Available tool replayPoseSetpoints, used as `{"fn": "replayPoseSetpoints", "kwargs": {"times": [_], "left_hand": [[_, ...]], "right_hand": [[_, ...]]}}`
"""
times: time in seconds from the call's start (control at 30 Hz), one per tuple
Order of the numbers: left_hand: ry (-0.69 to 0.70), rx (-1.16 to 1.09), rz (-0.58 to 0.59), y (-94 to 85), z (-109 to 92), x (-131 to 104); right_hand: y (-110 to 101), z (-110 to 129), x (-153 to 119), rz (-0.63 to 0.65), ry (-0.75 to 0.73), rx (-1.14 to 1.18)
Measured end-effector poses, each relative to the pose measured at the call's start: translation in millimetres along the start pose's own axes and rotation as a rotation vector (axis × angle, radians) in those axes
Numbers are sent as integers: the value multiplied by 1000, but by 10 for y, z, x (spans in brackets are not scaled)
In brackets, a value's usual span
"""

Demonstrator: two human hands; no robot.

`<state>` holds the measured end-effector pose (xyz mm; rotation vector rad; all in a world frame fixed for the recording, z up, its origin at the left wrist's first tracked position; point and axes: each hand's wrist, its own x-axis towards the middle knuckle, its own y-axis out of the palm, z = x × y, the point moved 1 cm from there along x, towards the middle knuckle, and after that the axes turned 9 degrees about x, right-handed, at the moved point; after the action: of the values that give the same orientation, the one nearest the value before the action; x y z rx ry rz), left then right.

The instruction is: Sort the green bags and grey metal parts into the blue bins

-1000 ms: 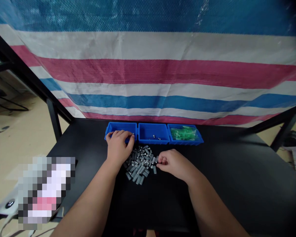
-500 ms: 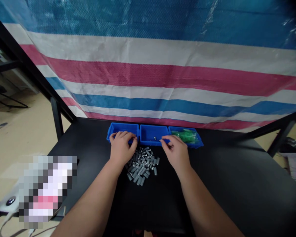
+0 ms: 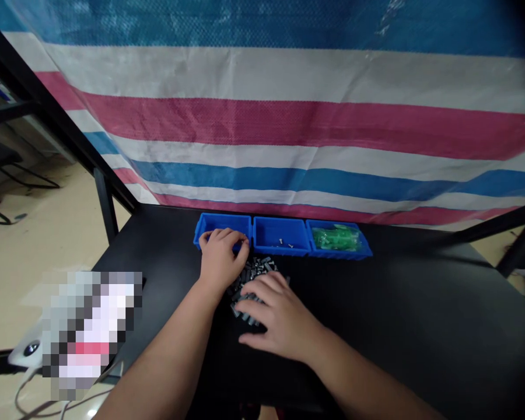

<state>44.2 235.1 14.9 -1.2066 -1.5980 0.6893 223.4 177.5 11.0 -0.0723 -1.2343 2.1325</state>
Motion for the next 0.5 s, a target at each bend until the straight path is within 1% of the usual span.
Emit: {"fn": "replayPoseSetpoints", "kwargs": {"times": [0.07,0.17,0.23,0.33,0.5], "left_hand": [[-1,-1,-3,3,4,2],[-8,-1,2,1,7,4],[-8,-3,3,-6,5,3],[-4,-8,5,-15,3,1],[-10,-8,13,-12,7,3]], "right_hand": [[124,59,47,33,-22,-50],[153,33,62,48,62,-87],[95,-26,44,51,135,-90],[-24,-127,3,58,190,-102],[-189,-303,-69,-10,279,-75]]}}
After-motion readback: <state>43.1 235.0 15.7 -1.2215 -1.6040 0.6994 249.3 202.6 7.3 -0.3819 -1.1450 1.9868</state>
